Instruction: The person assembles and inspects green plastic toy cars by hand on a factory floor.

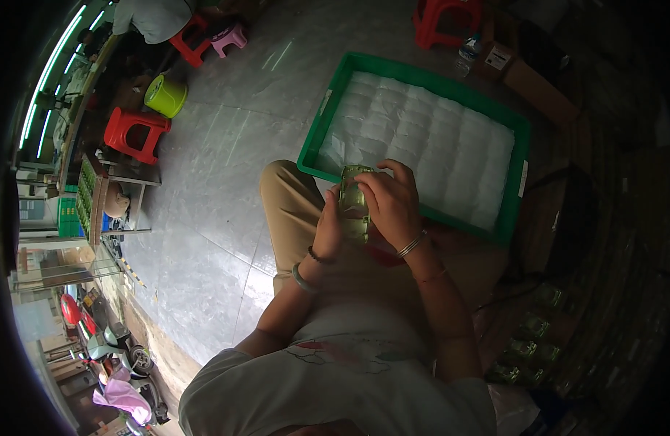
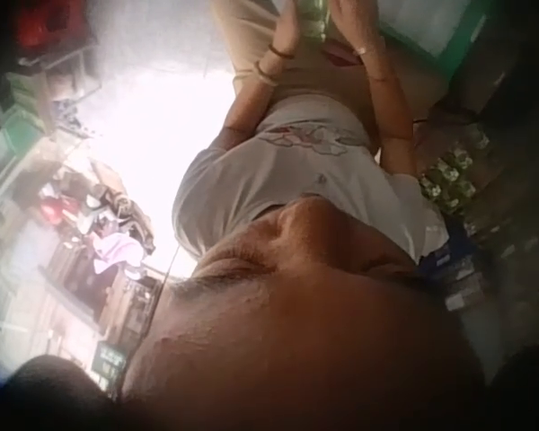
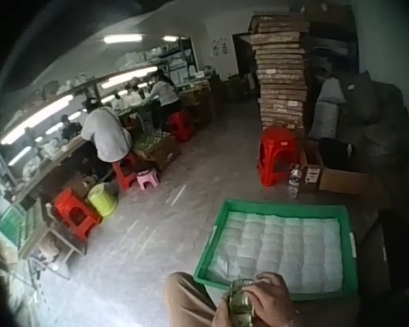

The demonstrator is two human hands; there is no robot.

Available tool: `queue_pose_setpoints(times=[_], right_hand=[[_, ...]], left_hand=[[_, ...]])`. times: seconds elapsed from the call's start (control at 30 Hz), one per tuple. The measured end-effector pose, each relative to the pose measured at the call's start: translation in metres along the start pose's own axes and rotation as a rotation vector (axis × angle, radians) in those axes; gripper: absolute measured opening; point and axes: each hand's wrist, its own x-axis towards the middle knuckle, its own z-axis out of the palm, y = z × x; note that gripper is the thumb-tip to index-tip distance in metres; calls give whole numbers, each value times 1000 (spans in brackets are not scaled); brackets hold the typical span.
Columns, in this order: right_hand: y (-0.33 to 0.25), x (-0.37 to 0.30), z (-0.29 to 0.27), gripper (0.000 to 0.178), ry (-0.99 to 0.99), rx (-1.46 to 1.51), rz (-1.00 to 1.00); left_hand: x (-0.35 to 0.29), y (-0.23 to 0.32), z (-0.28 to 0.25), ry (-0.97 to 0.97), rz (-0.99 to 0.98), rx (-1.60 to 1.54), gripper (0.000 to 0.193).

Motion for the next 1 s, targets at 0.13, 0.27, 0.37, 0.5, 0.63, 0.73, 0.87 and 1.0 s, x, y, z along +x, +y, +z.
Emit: queue_pose_setpoints(times=[0.13, 0.27, 0.37, 0.5, 0.63, 0.73, 0.87, 1.0], right_hand=[[8, 0, 1, 11, -120, 49, 38], [14, 1, 6, 11, -158, 110, 64], [17, 0, 10, 9, -158, 107, 72], [14, 0, 14, 10, -158, 70, 22], [1, 3, 14, 15, -37, -134, -49], [5, -4, 22, 19, -200, -77, 67], [2, -9, 28, 22, -257, -108, 97], [-3, -11, 34, 24, -262, -128, 104]], left_hand=[[2, -4, -1, -13, 36, 7, 57], [0, -6, -5, -27, -28, -31, 57], [-3, 1, -2, -20, -94, -70, 56], [-4, 2, -1, 40, -107, -80, 57], [1, -11, -10, 60, -81, 14, 52], [2, -11, -8, 117, -67, 66, 44], [-1, -7, -5, 127, -4, 189, 27], [6, -26, -15, 161, 114, 258, 18]])
